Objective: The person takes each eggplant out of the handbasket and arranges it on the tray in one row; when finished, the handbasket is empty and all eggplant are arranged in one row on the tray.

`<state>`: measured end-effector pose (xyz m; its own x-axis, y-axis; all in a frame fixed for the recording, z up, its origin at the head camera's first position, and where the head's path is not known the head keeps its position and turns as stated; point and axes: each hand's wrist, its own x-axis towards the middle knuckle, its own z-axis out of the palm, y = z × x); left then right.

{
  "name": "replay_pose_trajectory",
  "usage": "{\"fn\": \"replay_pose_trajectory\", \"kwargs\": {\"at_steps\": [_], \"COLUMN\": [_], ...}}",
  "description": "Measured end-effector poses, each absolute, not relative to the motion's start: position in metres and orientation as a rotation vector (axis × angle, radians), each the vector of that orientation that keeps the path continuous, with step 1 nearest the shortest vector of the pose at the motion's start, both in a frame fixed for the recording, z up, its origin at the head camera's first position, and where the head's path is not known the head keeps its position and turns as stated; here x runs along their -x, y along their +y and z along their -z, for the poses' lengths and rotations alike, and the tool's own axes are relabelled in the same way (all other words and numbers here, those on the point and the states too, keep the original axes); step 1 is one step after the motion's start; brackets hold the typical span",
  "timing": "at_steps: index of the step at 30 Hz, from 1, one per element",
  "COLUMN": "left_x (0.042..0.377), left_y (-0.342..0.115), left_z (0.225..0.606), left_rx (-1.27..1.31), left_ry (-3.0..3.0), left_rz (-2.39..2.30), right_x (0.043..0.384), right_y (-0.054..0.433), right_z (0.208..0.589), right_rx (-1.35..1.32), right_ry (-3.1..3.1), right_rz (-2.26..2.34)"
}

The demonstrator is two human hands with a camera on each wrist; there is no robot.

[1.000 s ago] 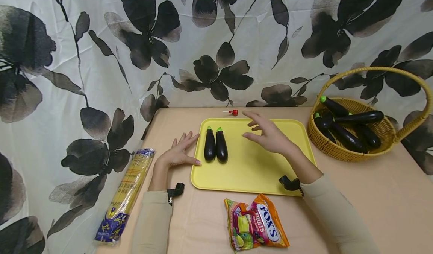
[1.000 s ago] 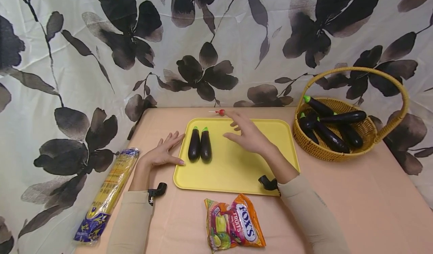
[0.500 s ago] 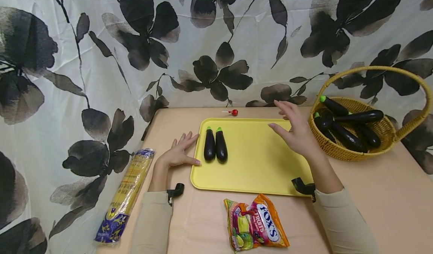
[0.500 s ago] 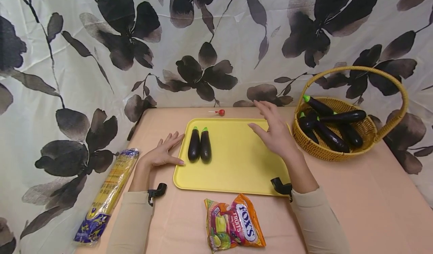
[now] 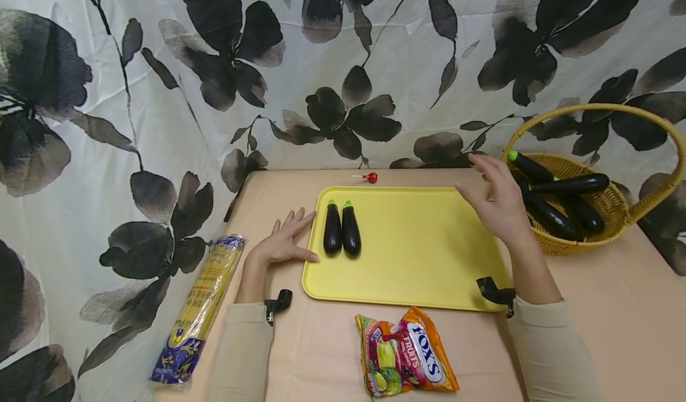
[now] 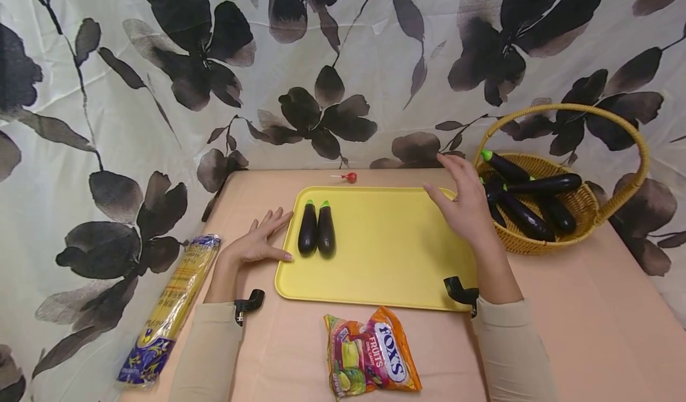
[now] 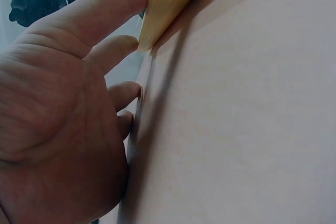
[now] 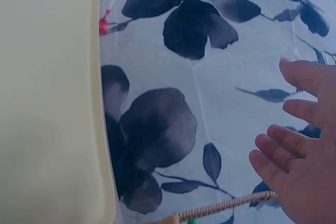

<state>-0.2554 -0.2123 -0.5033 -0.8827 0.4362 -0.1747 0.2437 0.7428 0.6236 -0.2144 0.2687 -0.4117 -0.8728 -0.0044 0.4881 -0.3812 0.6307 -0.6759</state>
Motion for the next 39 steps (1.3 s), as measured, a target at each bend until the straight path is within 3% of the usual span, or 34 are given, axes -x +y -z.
{"fn": "replay_pose_trajectory", "kwargs": {"at_steps": [19, 39], "left_x": [0.257, 0.257], "left_y": [-0.213, -0.213], "left_z": [0.504, 0.506], "left_rx": [-0.534, -0.532], "left_ry": [2.632, 2.621], "left_rz": [-0.869, -0.892], "right_x": [0.214, 0.228], "right_y": [0.325, 0.359], "right_z": [0.419, 0.458], "right_rx": [0.050, 0.297], "right_ry": [-2.451, -2.668], "right_rz": [-1.189, -1.081]}}
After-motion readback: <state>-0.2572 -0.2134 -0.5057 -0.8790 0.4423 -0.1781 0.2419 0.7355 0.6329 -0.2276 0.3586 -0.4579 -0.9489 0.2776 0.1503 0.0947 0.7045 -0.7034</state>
